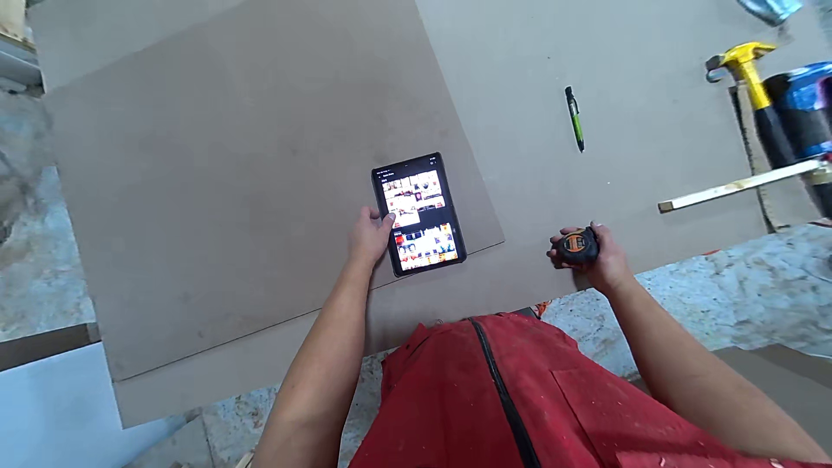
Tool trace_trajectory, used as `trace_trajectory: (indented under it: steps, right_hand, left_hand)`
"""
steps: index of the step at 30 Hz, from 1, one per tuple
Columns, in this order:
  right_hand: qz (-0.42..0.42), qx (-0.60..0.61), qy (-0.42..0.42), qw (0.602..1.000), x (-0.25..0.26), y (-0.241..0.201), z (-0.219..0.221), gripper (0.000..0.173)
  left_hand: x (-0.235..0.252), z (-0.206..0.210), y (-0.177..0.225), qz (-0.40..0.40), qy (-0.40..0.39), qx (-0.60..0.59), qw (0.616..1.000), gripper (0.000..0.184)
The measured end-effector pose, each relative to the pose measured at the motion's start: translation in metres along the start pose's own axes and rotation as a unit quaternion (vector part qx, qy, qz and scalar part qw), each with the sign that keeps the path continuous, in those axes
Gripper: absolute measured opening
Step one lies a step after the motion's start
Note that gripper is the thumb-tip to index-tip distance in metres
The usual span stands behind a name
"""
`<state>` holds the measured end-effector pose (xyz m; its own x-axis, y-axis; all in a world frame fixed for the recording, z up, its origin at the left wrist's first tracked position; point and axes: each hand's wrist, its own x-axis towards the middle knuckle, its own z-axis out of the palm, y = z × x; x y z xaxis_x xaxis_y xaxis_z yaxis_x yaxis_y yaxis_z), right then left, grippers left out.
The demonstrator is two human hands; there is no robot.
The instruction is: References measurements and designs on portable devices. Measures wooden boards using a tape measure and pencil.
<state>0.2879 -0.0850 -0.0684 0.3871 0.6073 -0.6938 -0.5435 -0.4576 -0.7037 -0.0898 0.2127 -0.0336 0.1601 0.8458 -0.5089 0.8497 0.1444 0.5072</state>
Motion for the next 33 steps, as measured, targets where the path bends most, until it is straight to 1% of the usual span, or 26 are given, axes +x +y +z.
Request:
trace_trajectory:
  steps: [5, 11, 13, 16, 25, 33]
  right_hand:
    - [0.018, -0.004, -0.008, 1.0, 0.0006, -0.0012, -0.0033, 0.077]
    - [0.025, 0.007, 0.0, 1.0, 0.0024, -0.004, -0.0023, 0.077]
    - [0.028, 0.001, 0.001, 1.0, 0.0019, -0.0045, -0.0019, 0.077]
    - [0.034, -0.002, -0.003, 0.999, 0.0021, -0.0054, -0.002, 0.077]
    - [0.034, 0.001, 0.0, 0.999, 0.004, -0.0053, -0.0027, 0.077]
    - [0.024, -0.013, 0.0, 1.0, 0.0004, -0.007, 0.0012, 0.076]
  left_hand:
    - [-0.0019, -0.0004, -0.0068, 0.005, -0.01, -0.02, 1.0, 0.056]
    - [0.0012, -0.004, -0.0055, 0.014, -0.024, -0.015, 1.0, 0.068]
    - [0.0004, -0.0024, -0.0071, 0.014, -0.015, -0.021, 1.0, 0.065]
    - [0.0025, 0.0007, -0.0083, 0.017, 0.008, -0.016, 1.0, 0.055]
    - [-0.0001, -0.0018, -0.0077, 0.022, 0.002, -0.02, 1.0, 0.064]
    - [-0.0008, -0.0021, -0.0079, 0.028, 0.003, -0.017, 0.999, 0.062]
